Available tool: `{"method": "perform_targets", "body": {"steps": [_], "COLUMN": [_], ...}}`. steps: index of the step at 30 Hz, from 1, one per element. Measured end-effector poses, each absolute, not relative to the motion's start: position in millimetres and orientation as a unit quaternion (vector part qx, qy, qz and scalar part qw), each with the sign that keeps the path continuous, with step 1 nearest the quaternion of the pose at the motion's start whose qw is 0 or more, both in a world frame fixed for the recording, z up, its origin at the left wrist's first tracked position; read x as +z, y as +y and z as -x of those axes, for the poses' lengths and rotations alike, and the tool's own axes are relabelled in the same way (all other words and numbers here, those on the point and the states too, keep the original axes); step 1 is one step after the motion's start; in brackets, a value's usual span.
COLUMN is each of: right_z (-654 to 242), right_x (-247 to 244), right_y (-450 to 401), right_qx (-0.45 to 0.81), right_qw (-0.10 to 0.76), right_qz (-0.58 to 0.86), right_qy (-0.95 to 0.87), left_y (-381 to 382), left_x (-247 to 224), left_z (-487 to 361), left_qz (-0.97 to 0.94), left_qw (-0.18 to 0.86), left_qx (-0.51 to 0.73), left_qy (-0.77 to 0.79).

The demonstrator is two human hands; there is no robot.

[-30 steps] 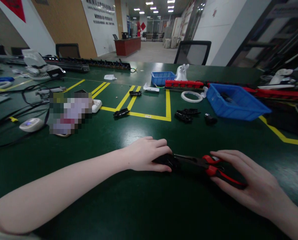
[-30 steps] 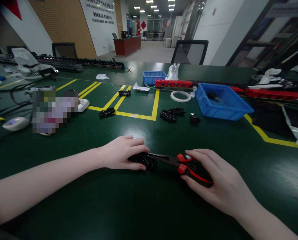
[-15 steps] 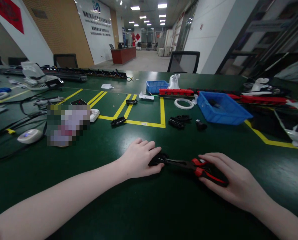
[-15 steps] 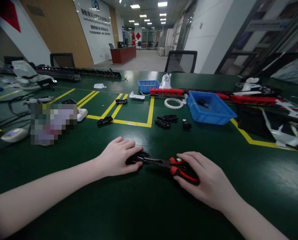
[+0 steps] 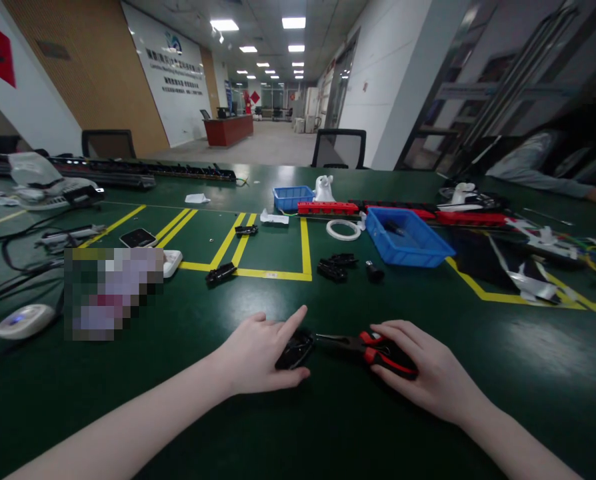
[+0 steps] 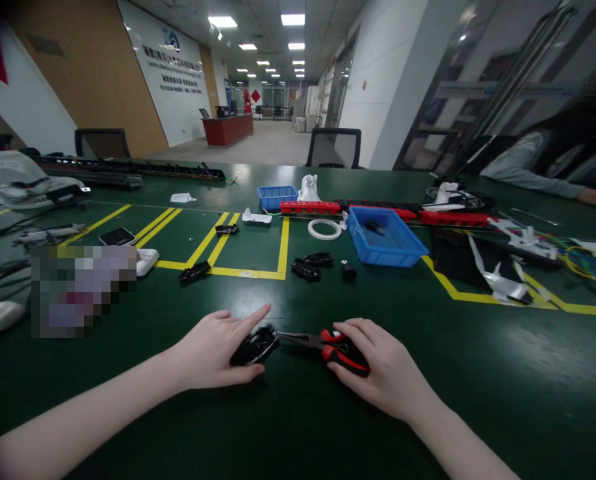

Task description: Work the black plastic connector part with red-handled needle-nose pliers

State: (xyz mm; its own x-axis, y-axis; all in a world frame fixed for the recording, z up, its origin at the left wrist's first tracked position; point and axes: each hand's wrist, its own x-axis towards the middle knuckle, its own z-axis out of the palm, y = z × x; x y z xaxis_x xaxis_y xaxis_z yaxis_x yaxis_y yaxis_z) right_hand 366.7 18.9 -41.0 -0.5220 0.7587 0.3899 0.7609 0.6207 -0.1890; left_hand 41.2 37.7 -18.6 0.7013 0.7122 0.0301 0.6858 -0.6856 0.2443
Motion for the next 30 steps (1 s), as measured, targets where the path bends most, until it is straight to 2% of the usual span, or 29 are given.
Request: {"method": "perform_targets", "body": {"steps": [10, 20, 30], "right_z": [-364, -356, -356], "right_x": [-32, -27, -31], "right_y": [24, 26, 23], "right_qx": [0.044, 0.012, -0.034], "right_qw": [0.218, 0.22, 0.22], "right_qz": [0.474, 0.515, 0.479], "right_qy": [-0.852, -0.828, -0.849], "left_y": [56, 50, 51], "left_x": [-27, -22, -26], "left_z": [-25, -31, -28], "left_qz": [-0.889, -0.959, -0.962], "left_qw": [0.132, 0.157, 0.147], "left_qx": [0.175, 0.115, 0.104], "left_qy": [0.402, 0.205, 0.206]}}
